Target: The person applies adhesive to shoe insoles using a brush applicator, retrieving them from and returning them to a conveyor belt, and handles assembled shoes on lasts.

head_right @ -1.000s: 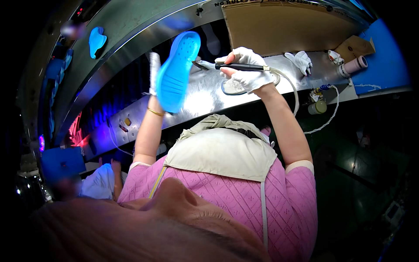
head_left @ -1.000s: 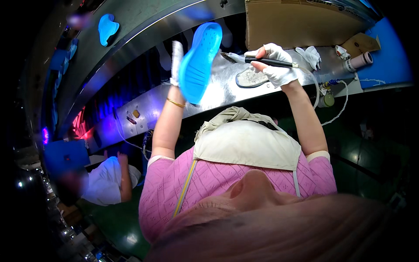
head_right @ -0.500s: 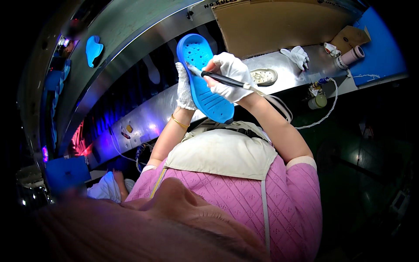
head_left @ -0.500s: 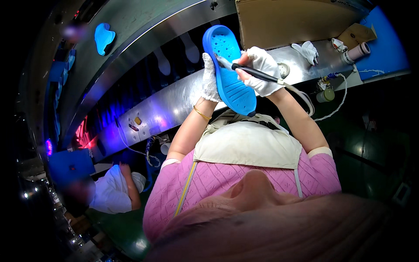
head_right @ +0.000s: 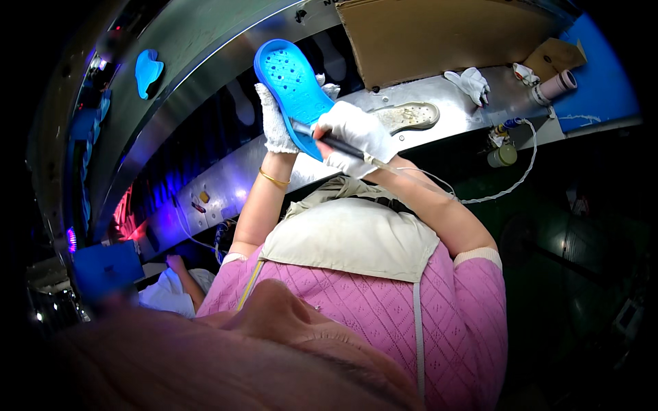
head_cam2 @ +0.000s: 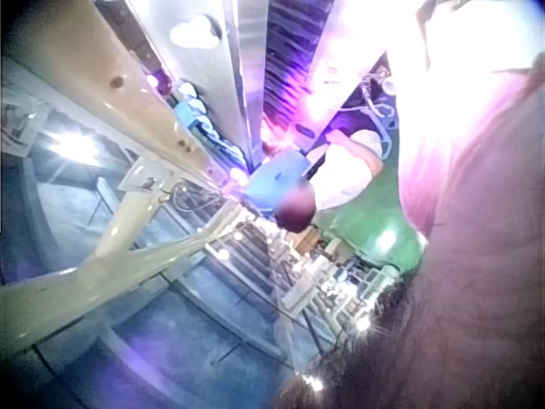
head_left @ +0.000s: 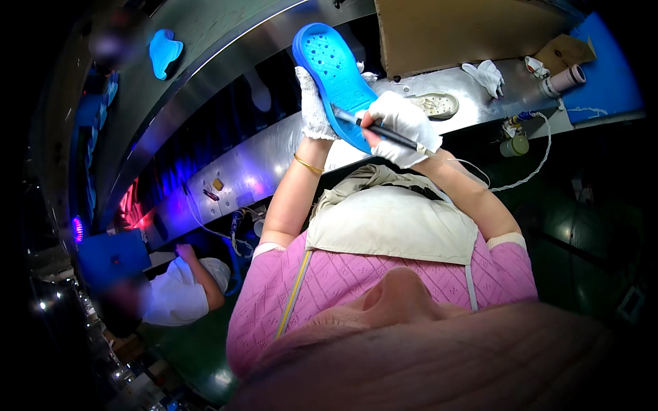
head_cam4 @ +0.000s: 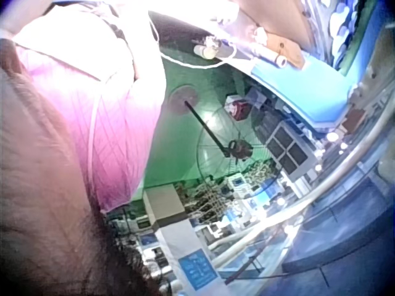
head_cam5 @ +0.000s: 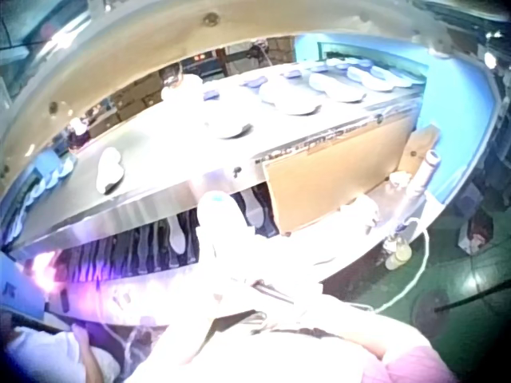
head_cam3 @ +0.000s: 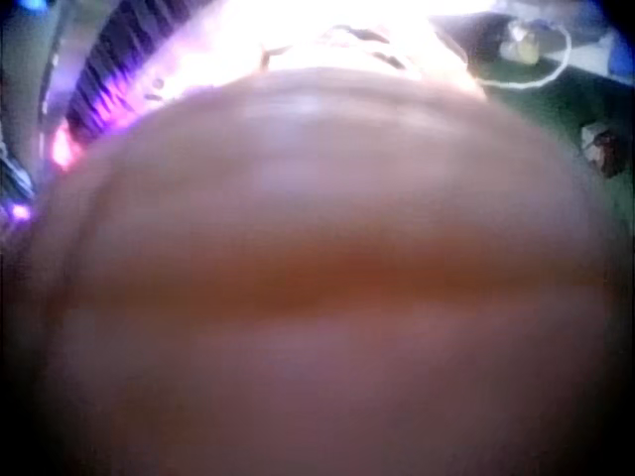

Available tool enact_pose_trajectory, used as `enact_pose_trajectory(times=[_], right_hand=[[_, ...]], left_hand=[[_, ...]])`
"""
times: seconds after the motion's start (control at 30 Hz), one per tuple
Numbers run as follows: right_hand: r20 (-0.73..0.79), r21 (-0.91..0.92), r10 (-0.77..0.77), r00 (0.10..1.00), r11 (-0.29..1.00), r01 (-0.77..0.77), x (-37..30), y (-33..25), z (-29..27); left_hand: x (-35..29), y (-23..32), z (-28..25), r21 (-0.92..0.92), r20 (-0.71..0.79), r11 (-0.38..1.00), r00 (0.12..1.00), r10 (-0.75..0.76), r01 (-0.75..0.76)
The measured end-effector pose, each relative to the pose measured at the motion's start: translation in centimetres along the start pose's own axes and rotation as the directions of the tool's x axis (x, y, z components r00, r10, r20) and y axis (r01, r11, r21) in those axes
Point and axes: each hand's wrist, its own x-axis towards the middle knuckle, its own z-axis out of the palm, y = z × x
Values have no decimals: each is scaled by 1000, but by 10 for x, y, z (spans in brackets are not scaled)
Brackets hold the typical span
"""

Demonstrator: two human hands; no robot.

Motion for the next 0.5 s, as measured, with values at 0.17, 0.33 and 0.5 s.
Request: enact_pose_trajectory(times=[0.17, 0.33, 0.5], right_hand=[[-92, 181, 226, 970, 962, -207, -10, 6, 1], [27, 94, -23, 999, 995, 21, -11, -5, 6], [80, 484, 417, 905, 778, -401, -4, 20, -19]], left_hand=[[-3, 9, 4, -50, 22, 999, 1000, 7, -6], [0, 17, 0, 0, -11, 1000, 1000, -20, 20], [-19, 5, 24, -255, 103, 965, 994, -29, 55]])
